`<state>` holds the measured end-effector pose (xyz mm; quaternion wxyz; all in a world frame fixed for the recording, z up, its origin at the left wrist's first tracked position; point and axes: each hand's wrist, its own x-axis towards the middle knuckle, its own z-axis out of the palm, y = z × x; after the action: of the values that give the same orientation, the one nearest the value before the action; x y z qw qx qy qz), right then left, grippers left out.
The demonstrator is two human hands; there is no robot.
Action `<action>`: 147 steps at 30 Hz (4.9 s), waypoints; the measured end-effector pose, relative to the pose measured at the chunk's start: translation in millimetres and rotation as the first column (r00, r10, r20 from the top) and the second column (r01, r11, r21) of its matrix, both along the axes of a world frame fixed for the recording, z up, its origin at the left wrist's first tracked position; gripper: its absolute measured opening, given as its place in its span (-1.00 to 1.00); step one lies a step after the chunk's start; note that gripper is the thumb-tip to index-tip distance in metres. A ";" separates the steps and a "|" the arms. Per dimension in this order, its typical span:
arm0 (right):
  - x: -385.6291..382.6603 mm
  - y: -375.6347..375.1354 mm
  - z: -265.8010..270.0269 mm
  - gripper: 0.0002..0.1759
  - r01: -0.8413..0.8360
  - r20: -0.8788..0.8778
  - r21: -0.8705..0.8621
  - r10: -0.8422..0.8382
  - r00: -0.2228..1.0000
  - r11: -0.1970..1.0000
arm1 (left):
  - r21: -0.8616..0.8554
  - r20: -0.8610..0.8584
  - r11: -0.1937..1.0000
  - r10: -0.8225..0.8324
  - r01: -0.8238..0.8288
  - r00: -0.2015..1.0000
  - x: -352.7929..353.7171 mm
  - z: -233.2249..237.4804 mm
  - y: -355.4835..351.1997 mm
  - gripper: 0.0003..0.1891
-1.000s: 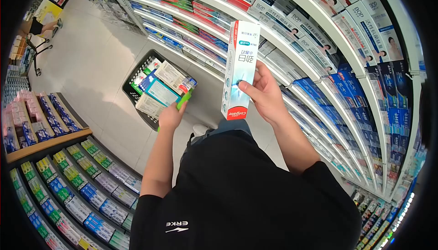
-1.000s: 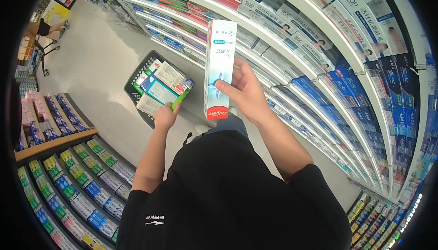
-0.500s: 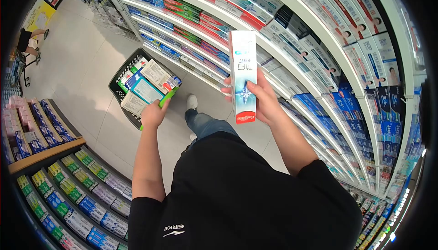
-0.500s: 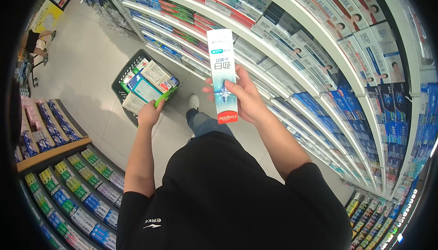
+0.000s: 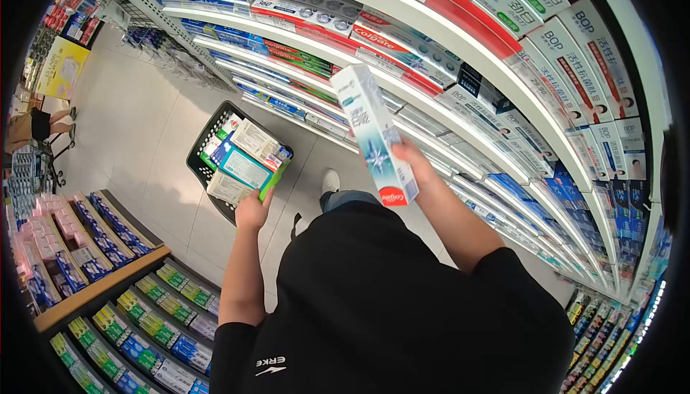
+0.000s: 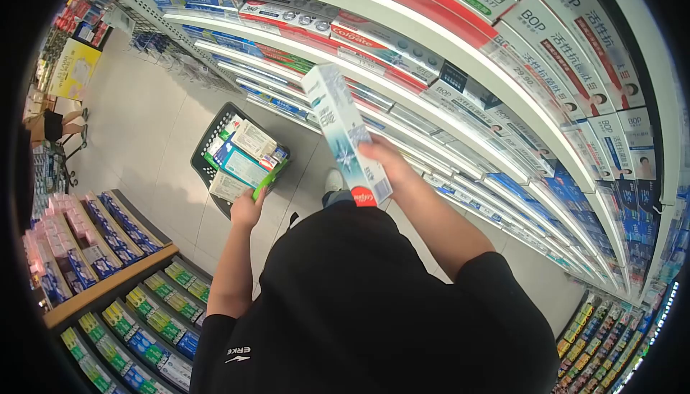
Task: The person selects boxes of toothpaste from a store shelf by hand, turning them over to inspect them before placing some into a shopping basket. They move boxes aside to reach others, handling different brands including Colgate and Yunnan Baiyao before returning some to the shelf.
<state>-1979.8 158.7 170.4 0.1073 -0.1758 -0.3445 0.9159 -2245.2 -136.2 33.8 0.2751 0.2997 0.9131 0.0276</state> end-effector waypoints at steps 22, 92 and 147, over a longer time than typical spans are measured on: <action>-10.0 28.6 61.8 -0.12 0.115 0.015 0.511 -0.143 0.990 0.852 | 0.073 -0.236 0.991 -0.090 0.110 0.968 -20.2 -33.7 -8.9 -0.37; -98.5 136.2 129.7 0.03 -0.821 0.314 0.553 -0.877 0.363 -0.141 | 0.160 -0.285 0.987 0.020 0.027 0.958 -13.6 -32.2 -8.8 -0.46; -78.8 18.7 67.5 -0.43 -0.230 0.157 0.816 -0.178 0.971 -0.530 | 0.123 0.479 0.695 0.584 -0.709 0.656 -126.3 -126.1 31.3 -0.28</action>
<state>-2058.6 177.4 237.9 0.1390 -0.0864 -0.9801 0.1121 -2371.5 -104.9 -92.3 0.3797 -0.0239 0.8662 0.3240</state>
